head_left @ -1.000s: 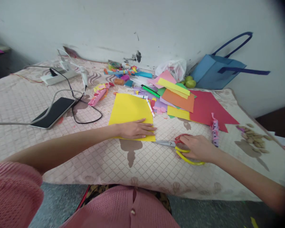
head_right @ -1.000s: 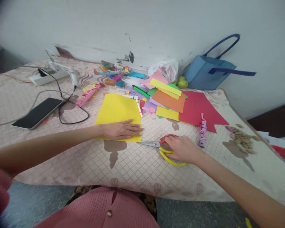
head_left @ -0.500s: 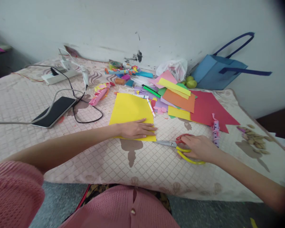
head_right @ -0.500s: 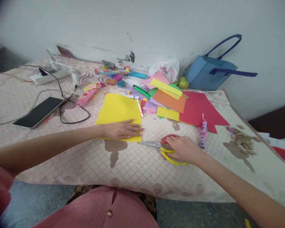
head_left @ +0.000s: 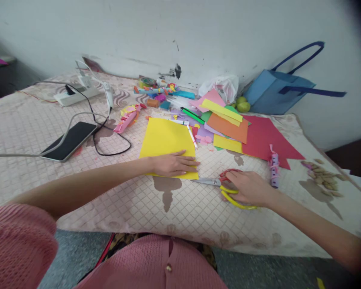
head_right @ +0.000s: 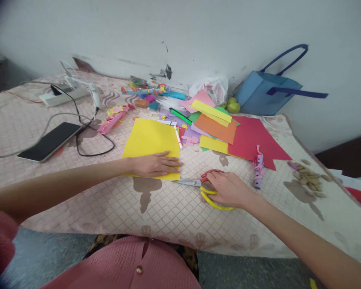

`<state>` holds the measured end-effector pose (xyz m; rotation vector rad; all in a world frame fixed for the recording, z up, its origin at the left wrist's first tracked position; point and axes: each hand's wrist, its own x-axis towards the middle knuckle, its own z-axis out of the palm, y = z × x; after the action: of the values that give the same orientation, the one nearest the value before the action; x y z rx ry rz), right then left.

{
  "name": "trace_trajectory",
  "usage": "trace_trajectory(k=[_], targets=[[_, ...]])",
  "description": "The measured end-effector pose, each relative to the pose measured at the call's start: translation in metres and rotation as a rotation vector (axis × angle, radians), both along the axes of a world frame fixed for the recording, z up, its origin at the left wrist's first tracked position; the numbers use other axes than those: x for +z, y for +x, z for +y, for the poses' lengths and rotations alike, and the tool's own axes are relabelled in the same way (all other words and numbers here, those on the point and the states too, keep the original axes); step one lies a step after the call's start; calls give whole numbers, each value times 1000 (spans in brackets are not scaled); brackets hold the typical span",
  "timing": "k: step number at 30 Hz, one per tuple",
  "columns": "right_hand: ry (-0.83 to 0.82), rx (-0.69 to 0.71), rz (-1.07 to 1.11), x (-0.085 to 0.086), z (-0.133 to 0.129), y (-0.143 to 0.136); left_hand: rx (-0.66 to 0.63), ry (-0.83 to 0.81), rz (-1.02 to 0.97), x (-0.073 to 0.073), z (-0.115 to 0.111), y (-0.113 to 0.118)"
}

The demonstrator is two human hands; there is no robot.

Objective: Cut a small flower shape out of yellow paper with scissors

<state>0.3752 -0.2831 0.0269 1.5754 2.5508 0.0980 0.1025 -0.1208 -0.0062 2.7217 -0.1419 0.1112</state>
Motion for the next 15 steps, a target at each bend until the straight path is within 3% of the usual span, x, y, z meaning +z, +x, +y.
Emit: trace_trajectory(k=[15], targets=[[-18,-18,-30,0,0,1,-8,39,22,-2,1,0]])
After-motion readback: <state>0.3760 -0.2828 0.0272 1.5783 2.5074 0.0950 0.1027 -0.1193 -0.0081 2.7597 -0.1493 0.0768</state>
